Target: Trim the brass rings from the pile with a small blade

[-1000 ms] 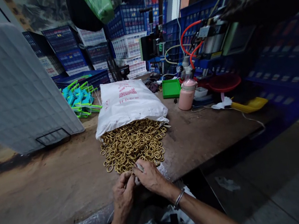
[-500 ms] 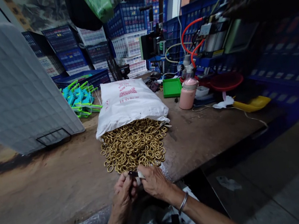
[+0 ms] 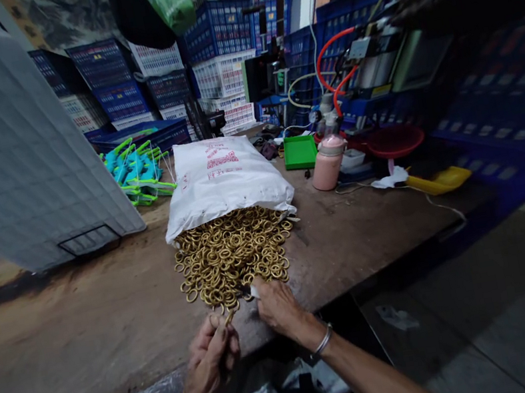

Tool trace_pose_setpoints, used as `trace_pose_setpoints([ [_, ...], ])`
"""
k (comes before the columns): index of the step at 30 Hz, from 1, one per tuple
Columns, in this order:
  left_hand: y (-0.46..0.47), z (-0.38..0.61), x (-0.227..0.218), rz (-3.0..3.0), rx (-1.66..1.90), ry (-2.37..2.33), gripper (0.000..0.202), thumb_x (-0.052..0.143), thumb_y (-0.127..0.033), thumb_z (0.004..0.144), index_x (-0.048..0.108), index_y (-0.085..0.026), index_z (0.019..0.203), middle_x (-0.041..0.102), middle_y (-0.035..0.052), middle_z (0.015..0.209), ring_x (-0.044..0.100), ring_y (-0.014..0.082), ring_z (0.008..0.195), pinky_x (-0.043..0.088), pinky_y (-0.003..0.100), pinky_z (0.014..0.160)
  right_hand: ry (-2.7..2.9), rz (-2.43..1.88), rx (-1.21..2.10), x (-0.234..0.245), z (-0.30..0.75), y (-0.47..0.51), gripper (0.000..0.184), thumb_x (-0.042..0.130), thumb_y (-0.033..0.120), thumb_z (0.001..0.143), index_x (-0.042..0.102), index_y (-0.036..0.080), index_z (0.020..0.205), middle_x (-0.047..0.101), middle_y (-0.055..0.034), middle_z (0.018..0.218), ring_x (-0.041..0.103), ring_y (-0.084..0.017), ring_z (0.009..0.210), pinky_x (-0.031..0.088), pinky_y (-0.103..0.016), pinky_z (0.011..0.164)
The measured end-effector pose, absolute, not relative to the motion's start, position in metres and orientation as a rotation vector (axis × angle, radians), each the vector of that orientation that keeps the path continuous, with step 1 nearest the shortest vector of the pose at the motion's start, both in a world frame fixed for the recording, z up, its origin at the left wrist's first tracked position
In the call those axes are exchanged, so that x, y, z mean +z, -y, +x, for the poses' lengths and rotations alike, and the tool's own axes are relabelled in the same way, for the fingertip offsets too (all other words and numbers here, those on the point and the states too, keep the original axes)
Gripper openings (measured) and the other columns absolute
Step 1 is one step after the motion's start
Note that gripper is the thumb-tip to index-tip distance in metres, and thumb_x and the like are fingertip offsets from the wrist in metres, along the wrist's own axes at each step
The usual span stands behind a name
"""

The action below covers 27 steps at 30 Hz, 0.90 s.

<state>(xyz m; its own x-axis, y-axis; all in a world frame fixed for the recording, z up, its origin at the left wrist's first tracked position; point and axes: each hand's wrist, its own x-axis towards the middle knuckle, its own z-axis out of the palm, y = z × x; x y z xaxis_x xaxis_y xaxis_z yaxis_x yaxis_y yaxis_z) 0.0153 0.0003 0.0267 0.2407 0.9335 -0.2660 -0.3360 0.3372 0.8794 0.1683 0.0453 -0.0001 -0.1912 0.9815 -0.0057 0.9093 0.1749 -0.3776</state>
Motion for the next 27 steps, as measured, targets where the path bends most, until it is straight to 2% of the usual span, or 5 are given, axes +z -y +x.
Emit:
trace_pose_setpoints([
  [8, -0.009, 0.010, 0.017, 0.560, 1.096, -0.812, 0.025, 0.057, -0.038, 0.074, 0.052, -0.014, 0.077, 0.057, 0.0021, 0.075, 0.041, 0.0042, 0.045, 0.028, 0.015, 0.036, 2.135, -1.837, 0.346, 0.003, 0.168, -0.057, 0.013, 0.043, 0.019, 0.079, 0.052, 0.020, 0.089, 0.062, -0.0027, 0.079, 0.054, -0.014, 0.070, 0.026, -0.023, 0.058],
  [14, -0.012, 0.004, 0.004, 0.368, 1.064, -0.747, 0.023, 0.061, -0.030, 0.071, 0.055, -0.017, 0.089, 0.057, -0.0006, 0.067, 0.048, 0.0064, 0.047, 0.033, 0.015, 0.037, 2.216, -1.852, 0.329, 0.002, 0.162, -0.054, 0.012, 0.046, 0.021, 0.079, 0.052, 0.021, 0.090, 0.063, -0.0022, 0.080, 0.056, -0.015, 0.071, 0.024, -0.024, 0.058],
  [20, -0.018, 0.002, -0.001, 0.223, 1.055, -0.821, 0.015, 0.065, -0.023, 0.067, 0.056, -0.012, 0.069, 0.058, 0.0020, 0.069, 0.054, 0.0087, 0.056, 0.042, 0.016, 0.041, 2.164, -1.814, 0.344, -0.001, 0.166, -0.055, 0.017, 0.044, 0.016, 0.077, 0.050, 0.020, 0.092, 0.062, -0.0021, 0.075, 0.053, -0.013, 0.064, 0.023, -0.024, 0.055],
  [25, -0.021, 0.011, -0.001, 0.410, 1.082, -0.846, 0.021, 0.068, -0.028, 0.066, 0.054, -0.014, 0.074, 0.056, -0.0010, 0.065, 0.052, 0.0077, 0.053, 0.039, 0.014, 0.038, 1.896, -1.713, 0.567, -0.002, 0.167, -0.059, 0.004, 0.044, 0.018, 0.075, 0.047, 0.019, 0.076, 0.052, 0.0021, 0.065, 0.045, -0.011, 0.058, 0.025, -0.022, 0.054],
  [27, -0.021, 0.018, -0.001, 0.532, 1.128, -0.905, 0.026, 0.068, -0.032, 0.066, 0.054, -0.016, 0.080, 0.054, -0.0033, 0.059, 0.049, 0.0068, 0.047, 0.035, 0.013, 0.035, 1.714, -1.624, 0.748, 0.000, 0.164, -0.059, 0.007, 0.044, 0.022, 0.075, 0.043, 0.019, 0.069, 0.046, 0.0042, 0.061, 0.041, -0.010, 0.057, 0.028, -0.020, 0.054],
])
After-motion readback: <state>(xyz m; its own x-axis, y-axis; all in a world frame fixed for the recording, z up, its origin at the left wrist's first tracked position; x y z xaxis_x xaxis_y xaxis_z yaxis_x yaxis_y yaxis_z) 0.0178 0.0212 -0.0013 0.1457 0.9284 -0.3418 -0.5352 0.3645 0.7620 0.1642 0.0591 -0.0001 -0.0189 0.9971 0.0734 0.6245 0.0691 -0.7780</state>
